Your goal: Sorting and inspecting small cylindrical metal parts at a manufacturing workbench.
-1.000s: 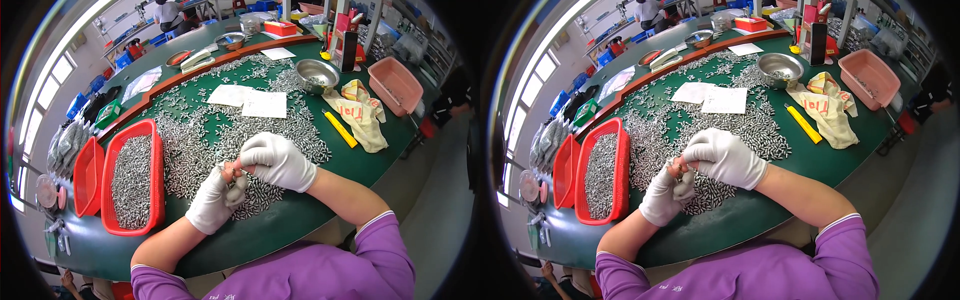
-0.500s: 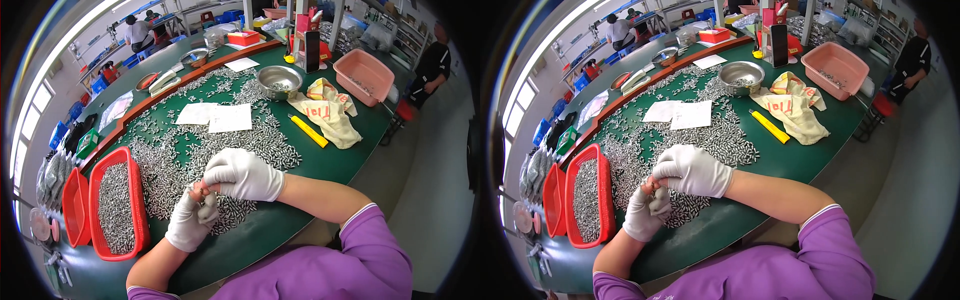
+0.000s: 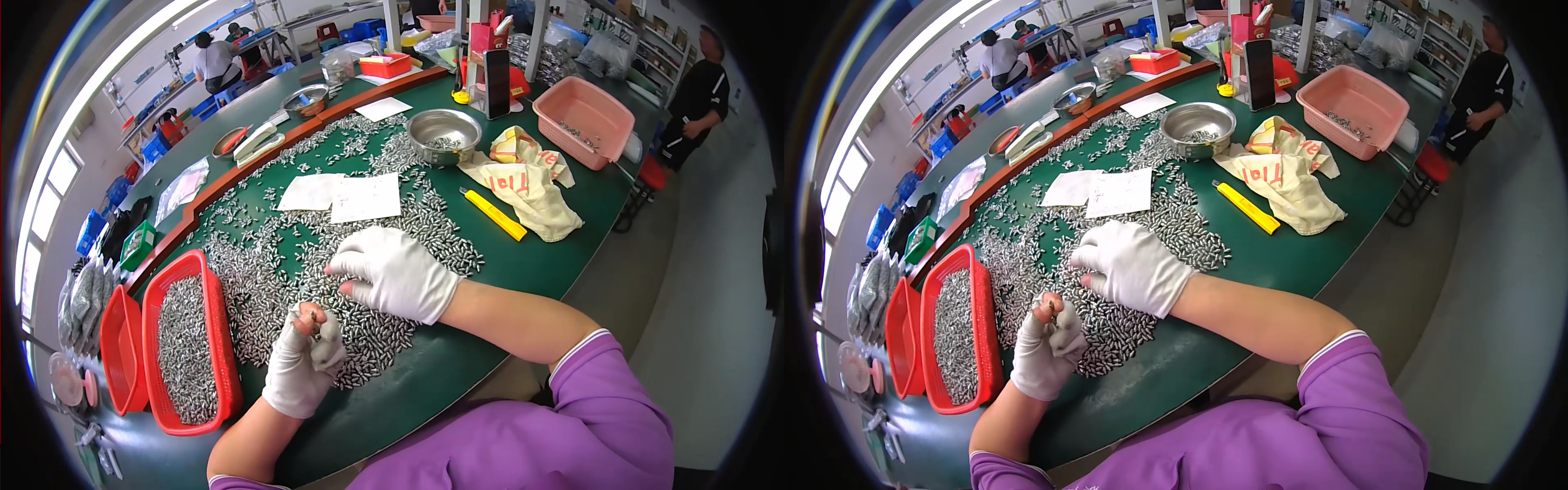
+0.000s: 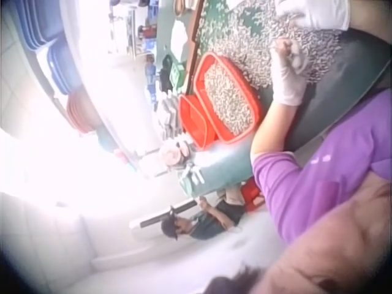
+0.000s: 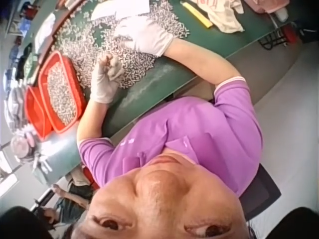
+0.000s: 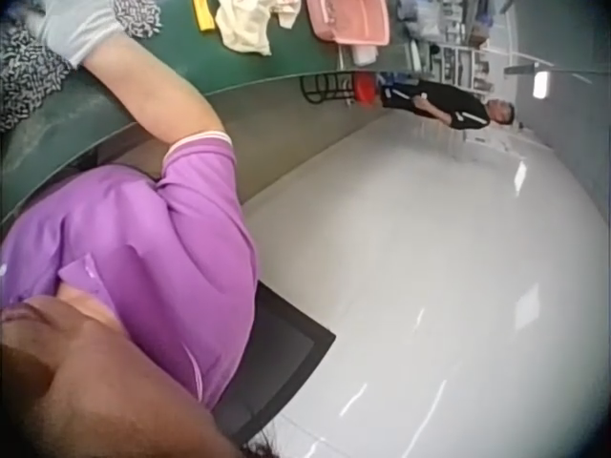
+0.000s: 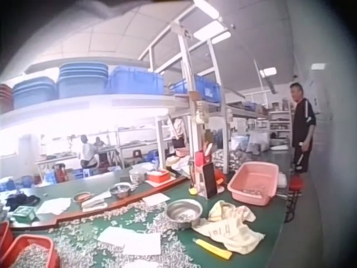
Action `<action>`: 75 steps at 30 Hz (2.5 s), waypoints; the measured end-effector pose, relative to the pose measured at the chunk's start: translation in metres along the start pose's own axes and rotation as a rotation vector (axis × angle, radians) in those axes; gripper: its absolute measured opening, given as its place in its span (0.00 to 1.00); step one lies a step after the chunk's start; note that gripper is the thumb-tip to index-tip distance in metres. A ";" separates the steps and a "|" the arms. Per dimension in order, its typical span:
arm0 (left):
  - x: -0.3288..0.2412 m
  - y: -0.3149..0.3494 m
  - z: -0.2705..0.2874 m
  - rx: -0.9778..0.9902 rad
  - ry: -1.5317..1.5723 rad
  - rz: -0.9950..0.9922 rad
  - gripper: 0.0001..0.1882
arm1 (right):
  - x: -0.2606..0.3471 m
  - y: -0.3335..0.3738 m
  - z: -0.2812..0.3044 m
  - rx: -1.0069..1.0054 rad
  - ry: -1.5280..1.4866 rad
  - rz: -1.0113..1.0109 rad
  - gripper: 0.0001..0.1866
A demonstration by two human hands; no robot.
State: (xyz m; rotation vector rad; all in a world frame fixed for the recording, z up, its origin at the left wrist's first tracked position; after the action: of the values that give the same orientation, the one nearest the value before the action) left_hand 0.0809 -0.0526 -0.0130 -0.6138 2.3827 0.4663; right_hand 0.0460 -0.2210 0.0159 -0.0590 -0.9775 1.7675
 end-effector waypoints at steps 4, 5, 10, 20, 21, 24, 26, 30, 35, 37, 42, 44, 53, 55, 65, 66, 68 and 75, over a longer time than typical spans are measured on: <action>0.002 -0.001 0.002 0.009 -0.025 0.006 0.11 | -0.030 0.010 -0.015 0.152 0.257 -0.123 0.18; 0.003 -0.001 0.001 0.001 -0.031 0.004 0.11 | -0.030 0.010 -0.013 0.153 0.231 -0.117 0.17; 0.004 -0.002 0.006 0.000 -0.036 -0.010 0.08 | -0.006 -0.005 0.007 -0.097 -0.008 -0.010 0.12; 0.006 0.002 -0.005 -0.075 -0.209 -0.027 0.10 | 0.020 -0.005 0.006 -0.041 -0.326 0.149 0.09; 0.007 0.002 -0.005 -0.071 -0.217 -0.028 0.10 | 0.020 -0.005 0.007 -0.034 -0.330 0.164 0.09; 0.007 0.002 -0.002 -0.054 -0.231 -0.023 0.10 | 0.019 -0.005 0.004 -0.011 -0.363 0.199 0.09; 0.007 0.003 -0.003 -0.023 -0.192 -0.012 0.10 | 0.018 -0.004 0.002 0.024 -0.396 0.200 0.10; 0.008 0.001 -0.006 -0.011 -0.153 0.051 0.11 | 0.013 -0.001 -0.001 0.066 -0.425 0.133 0.10; 0.006 -0.001 -0.001 0.023 -0.116 0.093 0.13 | 0.008 0.000 -0.006 0.084 -0.486 0.067 0.10; 0.005 0.001 -0.003 -0.010 -0.128 0.078 0.15 | 0.010 -0.002 -0.003 0.052 -0.429 0.137 0.10; 0.007 0.002 -0.004 -0.007 -0.163 0.084 0.14 | 0.018 -0.005 0.002 -0.003 -0.363 0.298 0.10; 0.007 -0.001 -0.003 0.026 -0.171 0.086 0.14 | 0.014 -0.003 0.002 -0.044 -0.357 0.259 0.11; 0.006 0.001 -0.005 -0.003 -0.118 0.089 0.17 | 0.018 -0.004 0.005 -0.097 -0.366 0.264 0.09; 0.007 0.001 -0.005 -0.003 -0.097 0.106 0.17 | 0.018 -0.003 0.007 -0.074 -0.361 0.294 0.10; 0.007 0.002 -0.004 -0.047 -0.019 0.140 0.16 | 0.019 -0.003 0.006 -0.061 -0.309 0.304 0.09; 0.007 0.002 -0.004 -0.036 -0.019 0.136 0.15 | 0.019 -0.004 0.004 -0.055 -0.303 0.302 0.09; 0.007 0.002 -0.003 -0.030 -0.011 0.116 0.15 | 0.020 -0.005 0.005 -0.067 -0.274 0.306 0.09; 0.007 -0.002 -0.006 0.005 -0.013 0.105 0.14 | 0.015 -0.004 0.005 -0.079 -0.282 0.223 0.09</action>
State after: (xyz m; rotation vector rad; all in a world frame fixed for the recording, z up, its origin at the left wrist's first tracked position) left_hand 0.0742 -0.0591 -0.0134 -0.4838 2.4113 0.5084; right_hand 0.0403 -0.2110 0.0276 0.0331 -1.2849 1.9766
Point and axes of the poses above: each hand's wrist, its own y-axis away from the middle knuckle, its own z-axis out of the back of the hand, x = y × z, the point moved 4 cm from there along -y, towards the middle knuckle, and after that the axes turned 1 degree about y, right-handed, at the moved point
